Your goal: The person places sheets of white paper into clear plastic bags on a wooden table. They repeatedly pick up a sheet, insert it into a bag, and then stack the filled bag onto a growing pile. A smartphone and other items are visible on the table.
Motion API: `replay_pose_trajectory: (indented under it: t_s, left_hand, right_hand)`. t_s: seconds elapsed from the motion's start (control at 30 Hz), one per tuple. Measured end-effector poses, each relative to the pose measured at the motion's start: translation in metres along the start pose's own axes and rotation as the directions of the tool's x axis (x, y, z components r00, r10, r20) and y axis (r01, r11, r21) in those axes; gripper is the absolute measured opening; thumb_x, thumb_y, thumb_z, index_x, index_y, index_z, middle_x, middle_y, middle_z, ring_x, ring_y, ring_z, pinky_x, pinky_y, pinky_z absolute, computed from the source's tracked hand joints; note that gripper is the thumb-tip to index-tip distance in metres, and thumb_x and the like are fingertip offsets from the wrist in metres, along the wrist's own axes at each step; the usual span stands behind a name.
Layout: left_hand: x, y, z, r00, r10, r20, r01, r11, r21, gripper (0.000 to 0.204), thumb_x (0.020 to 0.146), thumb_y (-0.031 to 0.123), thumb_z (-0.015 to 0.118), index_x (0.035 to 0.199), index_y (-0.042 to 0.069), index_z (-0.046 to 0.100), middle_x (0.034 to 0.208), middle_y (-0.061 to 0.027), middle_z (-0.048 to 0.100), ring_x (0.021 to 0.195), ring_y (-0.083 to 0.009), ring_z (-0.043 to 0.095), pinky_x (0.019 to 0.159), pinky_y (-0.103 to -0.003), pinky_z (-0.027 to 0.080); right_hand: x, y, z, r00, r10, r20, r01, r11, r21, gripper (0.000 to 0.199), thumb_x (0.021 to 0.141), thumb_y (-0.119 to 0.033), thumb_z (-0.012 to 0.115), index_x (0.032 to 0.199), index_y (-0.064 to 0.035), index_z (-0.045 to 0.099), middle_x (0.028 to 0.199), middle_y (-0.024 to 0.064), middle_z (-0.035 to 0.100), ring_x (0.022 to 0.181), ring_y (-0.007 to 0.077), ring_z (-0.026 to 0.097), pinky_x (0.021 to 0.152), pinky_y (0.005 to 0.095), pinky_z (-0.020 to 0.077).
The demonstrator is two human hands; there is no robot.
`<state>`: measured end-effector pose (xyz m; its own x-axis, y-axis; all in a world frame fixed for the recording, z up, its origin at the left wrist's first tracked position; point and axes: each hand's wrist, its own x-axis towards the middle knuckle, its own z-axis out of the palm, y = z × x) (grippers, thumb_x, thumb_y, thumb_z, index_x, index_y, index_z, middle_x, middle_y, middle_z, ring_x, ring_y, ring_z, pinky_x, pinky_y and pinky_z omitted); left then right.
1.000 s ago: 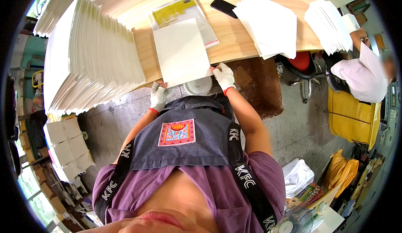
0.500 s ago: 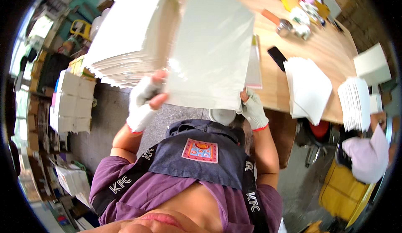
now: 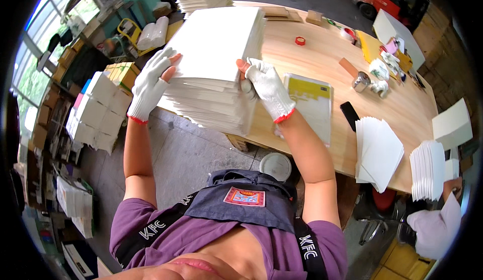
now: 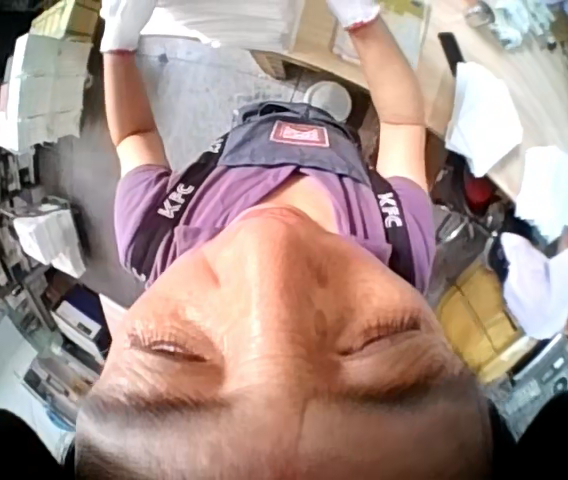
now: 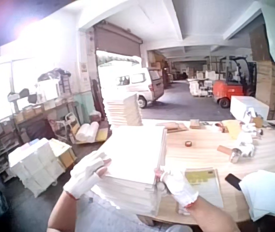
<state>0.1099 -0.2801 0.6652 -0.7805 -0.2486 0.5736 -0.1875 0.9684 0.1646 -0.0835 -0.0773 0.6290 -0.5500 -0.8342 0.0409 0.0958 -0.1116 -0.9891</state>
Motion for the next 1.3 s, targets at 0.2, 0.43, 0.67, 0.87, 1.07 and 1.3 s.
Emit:
replay_pose_trajectory:
  t_s: [0.2,0.43,0.67,0.87,1.07,1.3]
  left_hand:
    - [0.002,0.038,0.001,0.967,0.220,-0.129,-0.199,0.967,0.159,0.045,0.090,0.041,0.052,0.121,0.011,0.061,0.130,-0.0141,0.053,0.127,-0.0334,0.042,0.108,-0.045,0.026]
    - [-0.008,0.051,0.019,0.922,0.388,-0.006,-0.386,0.918,0.093,0.043,0.094,0.031,0.048,0.122,-0.001,0.054,0.128,-0.0162,0.054,0.126,-0.0369,0.044,0.108,-0.046,0.027]
    - [-0.037,0.055,0.084,0.739,0.516,-0.433,-0.672,0.611,-0.419,0.039,0.093,0.027,0.048,0.125,0.005,0.050,0.121,-0.0221,0.054,0.115,-0.0407,0.051,0.096,-0.058,0.038]
    - [-0.053,0.182,0.173,0.765,0.637,-0.090,-0.463,0.447,-0.765,0.019,0.085,0.019,0.057,0.096,0.005,0.064,0.104,-0.0156,0.063,0.101,-0.0362,0.059,0.092,-0.050,0.045]
    - [-0.083,0.190,0.357,0.782,0.427,0.454,-0.233,0.876,-0.422,0.047,0.074,0.021,0.067,0.118,0.010,0.053,0.124,-0.0115,0.052,0.114,-0.0319,0.050,0.092,-0.042,0.044]
    - [-0.056,0.200,0.396,0.707,0.299,0.641,-0.270,0.952,-0.146,0.037,0.067,0.014,0.064,0.104,0.014,0.056,0.106,-0.0102,0.054,0.098,-0.0314,0.052,0.083,-0.041,0.047]
  right_hand:
    - [-0.050,0.094,-0.073,0.988,0.106,-0.109,-0.086,0.982,0.167,0.031,0.093,-0.034,0.053,0.077,-0.0085,0.056,0.060,0.0001,0.054,0.052,0.0069,0.050,0.047,0.0223,0.0372]
    - [-0.179,0.183,-0.225,0.634,-0.428,-0.645,-0.543,0.348,-0.765,0.019,0.078,-0.022,0.061,0.089,-0.0066,0.056,0.076,0.0204,0.061,0.071,0.0349,0.061,0.065,0.0450,0.0486]
    - [-0.275,0.202,-0.329,0.408,-0.352,-0.842,-0.897,0.013,-0.441,0.031,0.077,-0.032,0.065,0.102,-0.0146,0.058,0.100,0.0081,0.062,0.093,0.0272,0.060,0.079,0.0413,0.0487]
    - [-0.299,0.220,-0.350,0.554,-0.458,-0.695,-0.801,-0.066,-0.595,0.016,0.085,-0.028,0.053,0.094,-0.0170,0.060,0.094,0.0041,0.063,0.087,0.0252,0.062,0.073,0.0424,0.0502]
    - [-0.324,0.190,-0.270,0.659,-0.496,-0.565,-0.697,-0.121,-0.707,0.021,0.077,-0.024,0.065,0.093,-0.0132,0.057,0.084,0.0055,0.059,0.082,0.0262,0.058,0.070,0.0404,0.0458]
    - [-0.376,0.257,-0.242,-0.083,0.160,-0.984,-0.307,0.935,0.178,0.046,0.089,-0.048,0.053,0.106,-0.0069,0.044,0.096,0.0179,0.064,0.073,0.0286,0.064,0.062,0.0381,0.0519]
